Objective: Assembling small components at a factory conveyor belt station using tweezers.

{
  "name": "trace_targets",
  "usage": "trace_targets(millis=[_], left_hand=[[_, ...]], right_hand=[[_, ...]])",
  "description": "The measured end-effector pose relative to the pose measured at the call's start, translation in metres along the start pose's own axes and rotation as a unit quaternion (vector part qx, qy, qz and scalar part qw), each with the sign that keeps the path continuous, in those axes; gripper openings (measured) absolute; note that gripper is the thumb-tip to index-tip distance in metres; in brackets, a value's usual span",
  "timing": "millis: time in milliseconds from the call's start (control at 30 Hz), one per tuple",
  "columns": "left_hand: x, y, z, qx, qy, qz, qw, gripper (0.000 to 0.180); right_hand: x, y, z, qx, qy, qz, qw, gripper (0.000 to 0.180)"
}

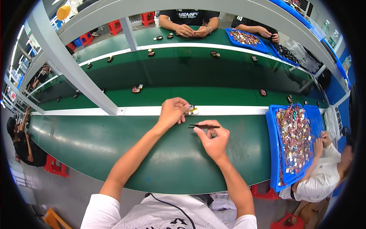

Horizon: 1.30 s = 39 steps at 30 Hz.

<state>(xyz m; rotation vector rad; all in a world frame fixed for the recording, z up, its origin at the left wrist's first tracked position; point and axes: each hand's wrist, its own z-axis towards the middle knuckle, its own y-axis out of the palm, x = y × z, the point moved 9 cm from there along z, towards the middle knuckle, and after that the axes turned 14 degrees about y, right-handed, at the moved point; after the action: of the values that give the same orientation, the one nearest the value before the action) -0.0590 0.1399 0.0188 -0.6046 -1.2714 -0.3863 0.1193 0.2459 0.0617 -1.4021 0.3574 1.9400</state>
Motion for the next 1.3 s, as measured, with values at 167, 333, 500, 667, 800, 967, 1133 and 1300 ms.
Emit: trace_targets(millis=[167,333,500,667,800,967,1133,1300], left_hand=[[-0.006,-0.003,-0.037,0.003,-0.005,-0.039,0.999,0.017],[-0.001,-0.005,-0.044,0.039,0.032,-0.042,0.998,0.015],[0.002,-0.004,-0.045,0.025,0.051,-0.022,0.998,0.016],[0.004,0.003,-0.046,0.024,0.088,-0.004,0.996,0.015],[0.006,0.005,-0.046,0.019,0.099,0.009,0.995,0.015],[0.004,0.009,-0.045,-0.001,0.103,-0.001,0.995,0.014],[0.010,0.014,-0.048,-0.018,0.117,-0.030,0.993,0.015],[0.014,0.016,-0.049,-0.027,0.112,-0.034,0.993,0.016]], right_hand=[[0.033,0.004,0.008,-0.028,0.164,0.160,0.973,0.014],[0.039,0.008,0.011,-0.022,0.169,0.144,0.975,0.014],[0.038,0.012,0.009,-0.020,0.150,0.121,0.981,0.015],[0.045,0.010,0.007,-0.028,0.156,0.092,0.983,0.016],[0.049,0.011,0.006,-0.032,0.164,0.072,0.983,0.015],[0.052,0.012,0.006,-0.048,0.195,0.092,0.975,0.016],[0.057,0.013,0.007,-0.065,0.295,0.203,0.932,0.017],[0.065,0.012,0.004,-0.079,0.356,0.199,0.910,0.016]])
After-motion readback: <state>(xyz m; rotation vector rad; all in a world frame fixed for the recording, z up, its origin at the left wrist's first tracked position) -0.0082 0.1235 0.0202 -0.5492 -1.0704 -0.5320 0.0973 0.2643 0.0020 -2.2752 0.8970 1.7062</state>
